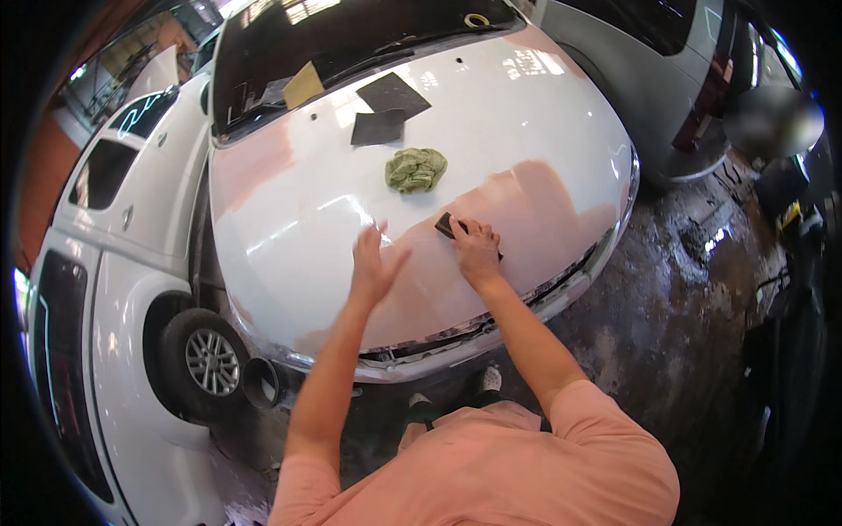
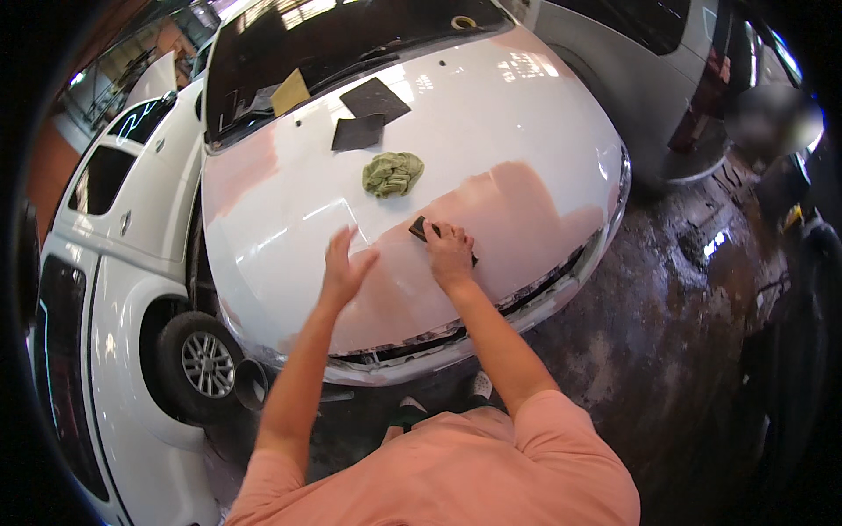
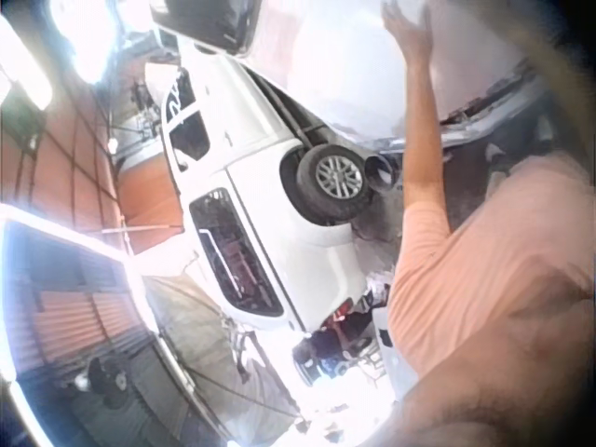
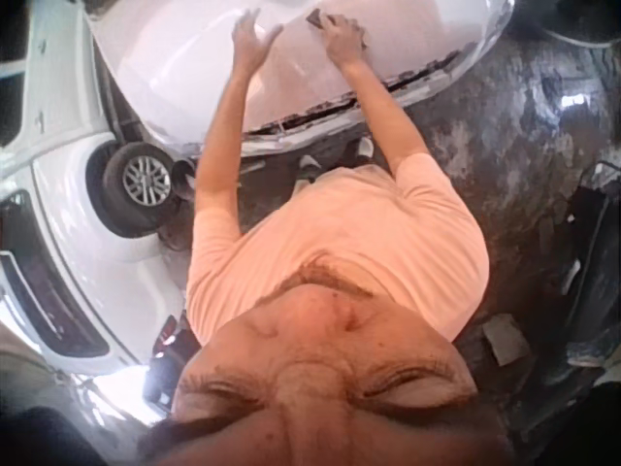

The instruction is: The person sands the surface of a white car hood using a sanding block and a cloth, frequently dipping the sanding block into a bucket of water.

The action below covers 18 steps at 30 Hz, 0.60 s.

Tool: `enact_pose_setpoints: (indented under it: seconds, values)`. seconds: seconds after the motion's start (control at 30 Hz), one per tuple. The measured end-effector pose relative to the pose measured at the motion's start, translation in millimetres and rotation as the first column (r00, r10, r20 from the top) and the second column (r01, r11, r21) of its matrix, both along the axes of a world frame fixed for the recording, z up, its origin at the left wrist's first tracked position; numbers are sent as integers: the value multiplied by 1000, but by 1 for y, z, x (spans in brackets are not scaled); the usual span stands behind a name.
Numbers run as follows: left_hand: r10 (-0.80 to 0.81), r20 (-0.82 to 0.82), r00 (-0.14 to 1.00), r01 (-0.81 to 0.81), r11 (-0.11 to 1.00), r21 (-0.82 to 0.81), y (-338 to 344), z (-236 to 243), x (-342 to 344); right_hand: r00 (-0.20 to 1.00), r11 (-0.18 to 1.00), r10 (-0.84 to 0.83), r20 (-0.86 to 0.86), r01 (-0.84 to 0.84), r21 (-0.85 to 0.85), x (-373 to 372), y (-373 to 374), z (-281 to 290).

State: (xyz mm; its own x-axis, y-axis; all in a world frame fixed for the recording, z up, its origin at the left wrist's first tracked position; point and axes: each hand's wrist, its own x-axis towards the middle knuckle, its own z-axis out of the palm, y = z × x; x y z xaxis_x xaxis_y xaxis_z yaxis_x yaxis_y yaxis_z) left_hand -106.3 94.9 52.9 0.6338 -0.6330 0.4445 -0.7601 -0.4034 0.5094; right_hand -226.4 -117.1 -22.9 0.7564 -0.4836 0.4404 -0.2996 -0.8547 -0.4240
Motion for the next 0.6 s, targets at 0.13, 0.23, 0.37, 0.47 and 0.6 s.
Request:
enact_pose_setpoints:
  seconds: [0.13, 0.23, 0.37, 0.47, 0.6]
  values:
    - [10, 206, 979, -50, 980, 192, -68, 32, 118, 991, 986, -127, 48, 121, 111, 28, 37, 15]
    - [-38, 322, 946, -100, 911, 400, -125, 27, 144, 976, 972, -213, -52, 217, 85, 35, 53, 15]
    - [-264, 361, 894, 51, 862, 504, -178, 0, 139, 987, 977, 58, 153, -25, -213, 17, 101, -29]
    - [-376, 417, 828, 217, 899, 380, -159, -7, 151, 1000, 936, -1, -31, -10, -352, 15, 73, -5]
    - [-472, 410, 780, 396, 881, 260, -214, -6, 124, 862, 864, -444, 244, 484, -139, -2, -85, 21]
